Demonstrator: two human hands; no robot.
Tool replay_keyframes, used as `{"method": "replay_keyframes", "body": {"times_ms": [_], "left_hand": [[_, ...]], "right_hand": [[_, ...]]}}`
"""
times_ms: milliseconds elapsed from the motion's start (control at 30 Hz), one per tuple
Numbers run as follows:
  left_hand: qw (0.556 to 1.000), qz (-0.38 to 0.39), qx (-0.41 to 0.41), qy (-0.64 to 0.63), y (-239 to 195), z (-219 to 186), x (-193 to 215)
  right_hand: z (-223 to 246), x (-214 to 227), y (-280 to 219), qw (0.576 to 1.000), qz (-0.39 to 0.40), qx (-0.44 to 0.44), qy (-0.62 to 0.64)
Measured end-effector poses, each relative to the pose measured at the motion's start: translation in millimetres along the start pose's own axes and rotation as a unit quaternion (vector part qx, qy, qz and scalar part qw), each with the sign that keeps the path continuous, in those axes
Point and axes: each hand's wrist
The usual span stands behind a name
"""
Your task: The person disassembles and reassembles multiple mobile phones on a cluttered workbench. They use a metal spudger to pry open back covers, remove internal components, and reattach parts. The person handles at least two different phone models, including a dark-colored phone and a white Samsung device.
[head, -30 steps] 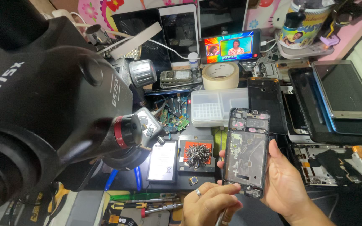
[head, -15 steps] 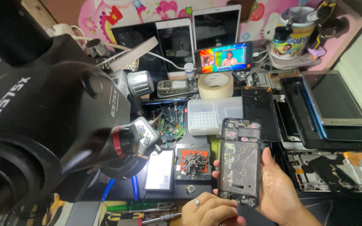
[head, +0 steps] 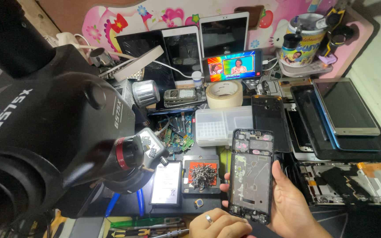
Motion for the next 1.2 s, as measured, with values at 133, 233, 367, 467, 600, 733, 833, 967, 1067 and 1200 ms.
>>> {"method": "replay_keyframes", "body": {"times_ms": [133, 233, 367, 467, 600, 733, 833, 967, 1067, 1200], "left_hand": [[1.0, -0.008, 0.025, 0.009, 3.2, -5.7, -0.7], [1.0, -0.004, 0.023, 0.014, 5.1, -6.1, 0.6], [0.999, -0.018, 0.005, 0.03, 8.1, -4.0, -0.8], [0.999, -0.021, 0.01, 0.029, 8.4, -4.7, -1.9], [0.999, -0.023, 0.015, 0.022, 8.5, -5.5, -2.6], [1.0, -0.024, 0.018, 0.006, 10.9, -5.8, -0.8], [1.0, -0.029, 0.011, 0.002, 11.2, -7.3, -0.6], [1.0, -0.027, 0.002, -0.013, 11.7, -7.9, -0.2], [1.0, -0.011, 0.004, -0.019, 11.4, -9.2, 2.3], [1.0, -0.026, 0.001, -0.012, 11.9, -11.4, 1.8]], "right_hand": [[0.4, -0.9, -0.3, 1.0, 0.017, 0.007, -0.011], [0.6, -1.6, -0.9, 0.999, 0.038, 0.012, -0.018], [0.6, -2.9, -2.6, 0.999, -0.006, -0.004, -0.04], [0.3, -2.7, -3.2, 0.999, -0.016, -0.016, -0.047], [-0.7, 0.6, -4.9, 0.998, 0.063, -0.007, -0.028], [-1.9, 3.3, -5.2, 0.998, 0.068, 0.002, -0.011], [-1.5, 7.7, -3.4, 0.999, 0.037, 0.005, 0.008], [-0.1, 13.9, -2.9, 0.993, 0.108, 0.025, 0.051], [0.7, 13.9, -3.0, 0.99, 0.128, 0.025, 0.055], [0.6, 14.2, -2.4, 0.988, 0.134, 0.022, 0.068]]}}
Point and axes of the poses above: each hand's wrist, its own y-axis towards the middle knuckle, its own x-axis out of the back of the hand, z = x × y, and after that the axes turned 6 degrees about z, right-handed
